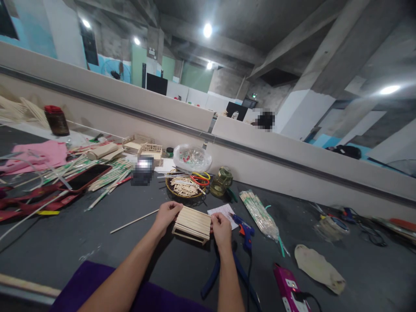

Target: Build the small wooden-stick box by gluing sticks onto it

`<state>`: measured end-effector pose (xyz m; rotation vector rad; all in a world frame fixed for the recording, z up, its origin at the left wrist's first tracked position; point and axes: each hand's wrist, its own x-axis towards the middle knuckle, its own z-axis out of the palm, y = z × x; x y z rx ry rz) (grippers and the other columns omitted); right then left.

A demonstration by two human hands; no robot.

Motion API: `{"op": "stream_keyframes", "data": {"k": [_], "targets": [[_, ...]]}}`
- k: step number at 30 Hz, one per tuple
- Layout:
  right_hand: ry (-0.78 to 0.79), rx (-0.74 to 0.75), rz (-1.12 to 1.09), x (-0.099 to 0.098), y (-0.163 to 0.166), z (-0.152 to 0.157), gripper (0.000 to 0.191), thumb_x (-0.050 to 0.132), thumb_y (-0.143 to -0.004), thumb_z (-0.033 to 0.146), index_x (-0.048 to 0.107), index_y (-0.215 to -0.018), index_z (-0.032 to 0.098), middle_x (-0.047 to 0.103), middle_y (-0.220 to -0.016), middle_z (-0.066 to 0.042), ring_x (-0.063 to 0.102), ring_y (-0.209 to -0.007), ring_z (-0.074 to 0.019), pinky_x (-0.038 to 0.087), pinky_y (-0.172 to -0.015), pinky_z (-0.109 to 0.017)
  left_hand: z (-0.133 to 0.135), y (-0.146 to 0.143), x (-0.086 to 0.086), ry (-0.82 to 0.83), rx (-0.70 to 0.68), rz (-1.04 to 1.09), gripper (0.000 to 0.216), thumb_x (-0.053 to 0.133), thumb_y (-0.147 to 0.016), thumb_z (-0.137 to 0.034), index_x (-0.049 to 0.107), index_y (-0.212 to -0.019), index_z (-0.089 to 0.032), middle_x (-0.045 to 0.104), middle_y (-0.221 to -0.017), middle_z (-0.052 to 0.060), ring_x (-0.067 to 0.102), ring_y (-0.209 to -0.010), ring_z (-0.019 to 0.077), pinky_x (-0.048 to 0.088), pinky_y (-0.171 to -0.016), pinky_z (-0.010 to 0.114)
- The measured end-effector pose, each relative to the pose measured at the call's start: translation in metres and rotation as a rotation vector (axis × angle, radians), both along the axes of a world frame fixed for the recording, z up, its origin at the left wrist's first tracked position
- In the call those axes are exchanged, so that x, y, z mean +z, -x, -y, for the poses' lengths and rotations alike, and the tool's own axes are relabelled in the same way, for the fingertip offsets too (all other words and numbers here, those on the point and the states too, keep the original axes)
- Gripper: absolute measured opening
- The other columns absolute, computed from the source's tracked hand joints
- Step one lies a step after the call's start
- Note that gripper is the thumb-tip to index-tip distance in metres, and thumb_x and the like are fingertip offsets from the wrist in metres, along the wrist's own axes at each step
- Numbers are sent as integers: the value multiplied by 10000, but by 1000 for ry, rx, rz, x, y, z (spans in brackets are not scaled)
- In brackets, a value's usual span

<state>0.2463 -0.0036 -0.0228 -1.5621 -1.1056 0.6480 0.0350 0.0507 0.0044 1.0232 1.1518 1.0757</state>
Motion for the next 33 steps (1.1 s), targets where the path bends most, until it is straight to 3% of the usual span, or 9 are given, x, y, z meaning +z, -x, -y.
{"op": "stream_keyframes", "data": {"k": [22, 33], "targets": [[12, -8, -97, 8, 1, 6, 281, 568, -738, 430, 662, -733, 165, 628, -565, -15, 579, -473, -172, 462, -416, -251, 1, 1, 5, 23, -19, 8, 348, 714, -579, -448, 632, -669, -121, 570, -560, 0, 476, -491, 95, 340, -460, 199], [24, -7, -81, 9, 4, 5, 257, 569, -727, 405, 650, -720, 161, 565, -500, 14, 537, -426, -151, 450, -405, -234, 1, 1, 2, 11, -17, -12, 371, 703, -595, -462, 636, -692, -110, 579, -580, 8, 485, -511, 100, 356, -481, 205]]}}
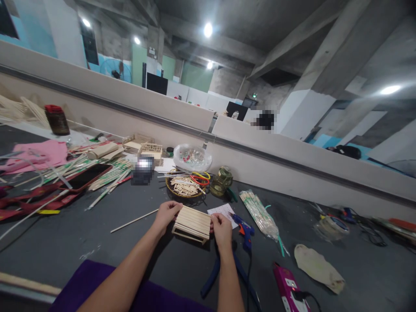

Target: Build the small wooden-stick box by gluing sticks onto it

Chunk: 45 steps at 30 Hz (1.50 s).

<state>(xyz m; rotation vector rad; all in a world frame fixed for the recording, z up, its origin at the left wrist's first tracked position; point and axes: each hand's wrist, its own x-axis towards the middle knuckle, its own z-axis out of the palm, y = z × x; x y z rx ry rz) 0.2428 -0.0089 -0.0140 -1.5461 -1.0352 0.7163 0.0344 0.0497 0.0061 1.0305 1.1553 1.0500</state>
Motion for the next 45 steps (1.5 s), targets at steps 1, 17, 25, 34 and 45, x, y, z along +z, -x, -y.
{"op": "stream_keyframes", "data": {"k": [1, 17, 25, 34, 45], "targets": [[1, -2, 1, 0, 0, 0, 254, 565, -727, 403, 646, -716, 162, 562, -499, 16, 535, -425, -150, 449, -403, -232, 0, 0, 0, 0, 1, 1, 381, 705, -590, -471, 637, -691, -110, 585, -585, 12, 490, -514, 104, 360, -483, 208], [-25, -23, -52, 4, 3, 4, 284, 609, -704, 435, 662, -713, 156, 579, -502, 11, 537, -424, -153, 462, -408, -246, 1, 0, 1, -2, -3, -6, 355, 690, -612, -452, 634, -697, -111, 588, -596, 16, 495, -522, 109, 365, -484, 209], [-74, -34, -133, 8, 6, 8, 379, 613, -717, 463, 682, -880, 128, 653, -614, -29, 596, -499, -175, 485, -427, -265, 3, 3, 7, -34, 37, 59, 349, 708, -619, -440, 652, -734, -115, 599, -610, 10, 504, -533, 110, 371, -505, 212], [-193, 104, -317, 25, 19, 17, 498, 732, -682, 319, 576, -1123, 149, 667, -767, -21, 607, -631, -146, 506, -551, -245, 6, 4, 22, -206, 51, 186, 429, 791, -606, -369, 657, -945, -141, 692, -850, 55, 603, -731, 153, 446, -682, 248], [-374, 98, -245, 47, 29, 29, 447, 703, -743, 278, 578, -1165, 198, 647, -947, -54, 617, -835, -163, 519, -705, -271, 13, 8, 36, -287, -30, 338, 536, 804, -627, -289, 610, -1117, -190, 681, -1086, 86, 592, -1096, 254, 476, -825, 296]]}}
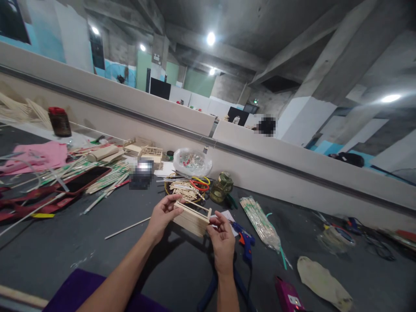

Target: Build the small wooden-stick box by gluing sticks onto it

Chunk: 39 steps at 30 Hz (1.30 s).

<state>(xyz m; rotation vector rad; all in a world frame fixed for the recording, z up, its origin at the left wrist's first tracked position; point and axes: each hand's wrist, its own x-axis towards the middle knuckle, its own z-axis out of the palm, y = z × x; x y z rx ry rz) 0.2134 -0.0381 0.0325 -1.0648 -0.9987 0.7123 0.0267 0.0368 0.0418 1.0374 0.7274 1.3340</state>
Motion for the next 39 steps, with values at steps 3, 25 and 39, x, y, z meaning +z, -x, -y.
{"op": "stream_keyframes", "data": {"k": [3, 25, 39], "targets": [[-11, -7, 41, 1, 0, 3, 458, 697, -758, 288, 571, -1189, 198, 649, -990, -67, 619, -867, -172, 512, -753, -291, 2, -1, 2, -3, 8, 2, 534, 808, -618, -302, 617, -1106, -195, 675, -1095, 78, 579, -1128, 255, 476, -836, 291], [235, -111, -94, -38, -17, -18, 561, 735, -645, 398, 547, -1104, 135, 644, -702, 2, 550, -489, -119, 420, -410, -206, 5, -13, -20, 213, -16, -164, 497, 747, -652, -411, 603, -1057, -163, 643, -993, 71, 620, -819, 173, 468, -719, 263], [106, -457, 95, -34, -23, -11, 403, 629, -747, 527, 632, -874, 144, 616, -612, -2, 473, -432, -100, 359, -418, -211, 0, 2, -30, 105, 279, -382, 487, 599, -722, -558, 618, -1022, -175, 652, -1013, 110, 629, -768, 205, 474, -669, 307]]}}
